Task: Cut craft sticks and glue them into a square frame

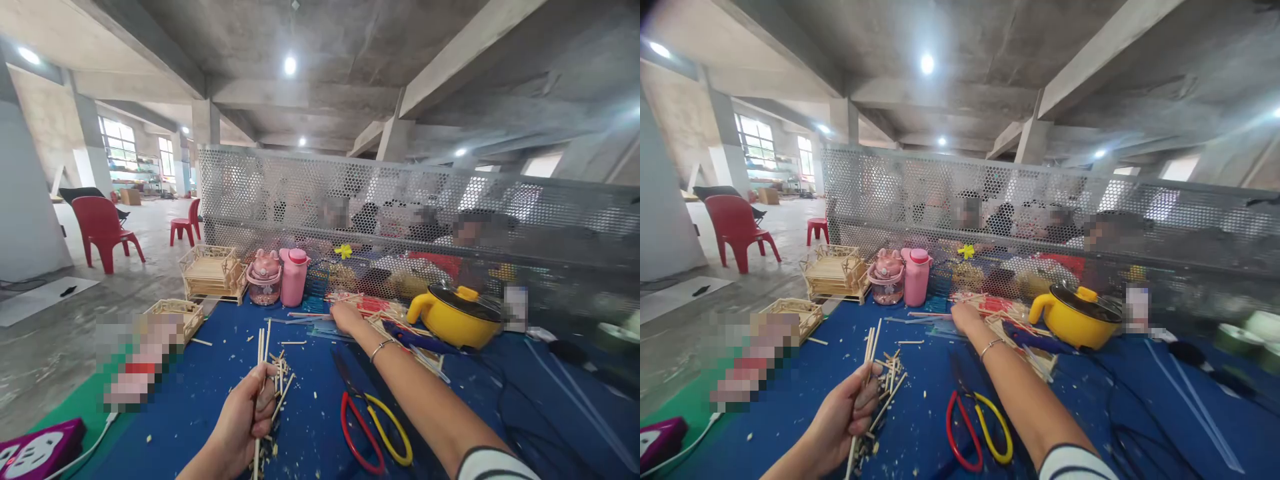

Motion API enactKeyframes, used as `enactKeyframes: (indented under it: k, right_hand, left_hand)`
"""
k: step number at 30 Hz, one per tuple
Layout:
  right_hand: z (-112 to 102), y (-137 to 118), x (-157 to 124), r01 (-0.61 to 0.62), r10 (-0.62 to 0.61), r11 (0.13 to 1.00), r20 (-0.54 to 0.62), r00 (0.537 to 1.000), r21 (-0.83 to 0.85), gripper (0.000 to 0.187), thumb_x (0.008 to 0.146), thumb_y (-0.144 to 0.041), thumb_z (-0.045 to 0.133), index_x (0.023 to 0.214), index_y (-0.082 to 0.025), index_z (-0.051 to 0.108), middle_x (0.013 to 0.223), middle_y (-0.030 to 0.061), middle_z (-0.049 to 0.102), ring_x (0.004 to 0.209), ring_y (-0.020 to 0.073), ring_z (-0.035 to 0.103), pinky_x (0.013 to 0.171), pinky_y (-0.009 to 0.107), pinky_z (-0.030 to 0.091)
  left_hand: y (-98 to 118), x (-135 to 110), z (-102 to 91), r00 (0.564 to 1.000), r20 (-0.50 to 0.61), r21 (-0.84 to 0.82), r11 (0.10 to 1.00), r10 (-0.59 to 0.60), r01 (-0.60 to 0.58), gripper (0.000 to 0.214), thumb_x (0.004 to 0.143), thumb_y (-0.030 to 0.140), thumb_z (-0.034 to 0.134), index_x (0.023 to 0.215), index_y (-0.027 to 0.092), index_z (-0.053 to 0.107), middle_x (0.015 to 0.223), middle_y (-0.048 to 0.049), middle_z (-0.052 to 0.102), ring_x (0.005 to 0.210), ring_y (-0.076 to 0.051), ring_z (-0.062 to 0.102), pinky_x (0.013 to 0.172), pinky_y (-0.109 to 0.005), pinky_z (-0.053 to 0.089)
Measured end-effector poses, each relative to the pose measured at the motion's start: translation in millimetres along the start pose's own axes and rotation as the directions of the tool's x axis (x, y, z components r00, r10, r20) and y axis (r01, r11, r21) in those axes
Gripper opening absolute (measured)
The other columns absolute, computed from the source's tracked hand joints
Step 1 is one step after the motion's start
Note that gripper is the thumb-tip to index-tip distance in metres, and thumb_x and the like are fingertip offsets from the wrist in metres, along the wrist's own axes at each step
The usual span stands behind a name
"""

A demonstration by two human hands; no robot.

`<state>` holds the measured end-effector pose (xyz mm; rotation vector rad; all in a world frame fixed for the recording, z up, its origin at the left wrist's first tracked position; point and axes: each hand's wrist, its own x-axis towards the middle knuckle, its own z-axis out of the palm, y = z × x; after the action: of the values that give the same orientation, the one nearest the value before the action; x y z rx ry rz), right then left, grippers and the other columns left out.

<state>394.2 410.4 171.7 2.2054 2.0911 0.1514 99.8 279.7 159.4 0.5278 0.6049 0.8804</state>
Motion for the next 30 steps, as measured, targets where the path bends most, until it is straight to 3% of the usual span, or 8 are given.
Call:
enactKeyframes:
  k: [7, 11, 14, 17, 19, 21, 25, 30]
  right_hand:
    - [2, -6, -24, 0.139, -0.120, 0.986, -0.191, 0.974, 0.093, 0.022, 0.089, -0.026, 0.049, 0.105, -0.016, 0.060, 0.104, 0.0065, 0.062, 0.094, 0.0180, 0.060, 0.082, 0.038, 0.049]
    - [2, -26, -58, 0.253, -0.176, 0.952, -0.366, 0.914, 0.174, 0.029, 0.091, -0.016, 0.042, 0.109, -0.020, 0.064, 0.112, 0.0074, 0.064, 0.104, 0.0173, 0.059, 0.089, 0.031, 0.047]
    - [0, -48, -91, 0.353, -0.236, 0.915, -0.448, 0.862, 0.196, 0.032, 0.090, -0.017, 0.043, 0.116, -0.022, 0.061, 0.125, 0.0070, 0.057, 0.113, 0.0160, 0.054, 0.097, 0.030, 0.043]
    - [-2, -71, -121, 0.480, -0.333, 0.856, -0.509, 0.794, 0.190, 0.032, 0.091, -0.020, 0.043, 0.116, -0.024, 0.061, 0.126, 0.0064, 0.057, 0.115, 0.0149, 0.053, 0.098, 0.030, 0.042]
    - [-3, -85, -135, 0.560, -0.387, 0.811, -0.563, 0.730, 0.168, 0.032, 0.091, -0.020, 0.042, 0.116, -0.023, 0.061, 0.125, 0.0081, 0.057, 0.114, 0.0155, 0.054, 0.096, 0.030, 0.044]
    - [-3, -96, -142, 0.591, -0.410, 0.794, -0.594, 0.692, 0.142, 0.032, 0.090, -0.018, 0.041, 0.116, -0.021, 0.062, 0.124, 0.0098, 0.057, 0.114, 0.0158, 0.054, 0.096, 0.030, 0.044]
    - [1, -106, -144, 0.559, -0.394, 0.821, -0.589, 0.705, 0.120, 0.033, 0.090, -0.017, 0.042, 0.117, -0.015, 0.060, 0.127, 0.0134, 0.055, 0.115, 0.0162, 0.053, 0.097, 0.028, 0.043]
    - [9, -99, -145, 0.512, -0.379, 0.856, -0.585, 0.717, 0.074, 0.037, 0.089, -0.016, 0.042, 0.125, -0.015, 0.054, 0.132, 0.0141, 0.049, 0.118, 0.0174, 0.051, 0.097, 0.028, 0.042]
  left_hand:
    - [2, 4, -4.8, 0.995, -0.061, -0.016, 0.997, 0.079, -0.080, 0.027, 0.072, 0.035, 0.067, 0.076, 0.016, 0.048, 0.052, 0.0092, 0.033, 0.036, 0.000, 0.019, 0.032, -0.011, 0.010]
    - [8, 7, -9.6, 0.987, -0.114, 0.067, 0.992, 0.114, -0.107, 0.026, 0.074, 0.038, 0.064, 0.079, 0.016, 0.051, 0.052, 0.0090, 0.036, 0.034, 0.000, 0.017, 0.030, -0.011, 0.011]
    - [9, 3, -6.4, 0.977, -0.168, 0.230, 0.969, 0.133, -0.093, 0.031, 0.073, 0.040, 0.064, 0.089, 0.015, 0.057, 0.062, 0.0043, 0.052, 0.036, 0.001, 0.022, 0.032, -0.012, 0.014]
    - [1, -7, 2.7, 0.994, -0.048, 0.470, 0.880, 0.096, -0.062, 0.037, 0.072, 0.049, 0.062, 0.084, 0.014, 0.058, 0.060, 0.0031, 0.053, 0.036, 0.000, 0.022, 0.034, -0.014, 0.011]
    - [-7, -13, 8.8, 0.997, 0.056, 0.613, 0.787, 0.053, -0.076, 0.039, 0.070, 0.052, 0.063, 0.067, 0.014, 0.054, 0.046, 0.0069, 0.041, 0.036, -0.002, 0.021, 0.035, -0.016, 0.010]
    - [-13, -18, 12.6, 0.994, 0.090, 0.685, 0.720, 0.067, -0.111, 0.040, 0.065, 0.048, 0.068, 0.057, 0.016, 0.046, 0.041, 0.0087, 0.033, 0.035, -0.002, 0.023, 0.036, -0.017, 0.013]
    - [-12, -23, 12.7, 0.997, 0.039, 0.680, 0.729, 0.062, -0.072, 0.040, 0.061, 0.047, 0.072, 0.058, 0.017, 0.046, 0.040, 0.0091, 0.035, 0.034, -0.003, 0.026, 0.036, -0.018, 0.013]
    - [-3, -18, 4.9, 0.997, 0.000, 0.660, 0.749, 0.071, -0.054, 0.044, 0.055, 0.053, 0.072, 0.066, 0.015, 0.052, 0.044, 0.0061, 0.045, 0.034, -0.004, 0.030, 0.036, -0.019, 0.014]
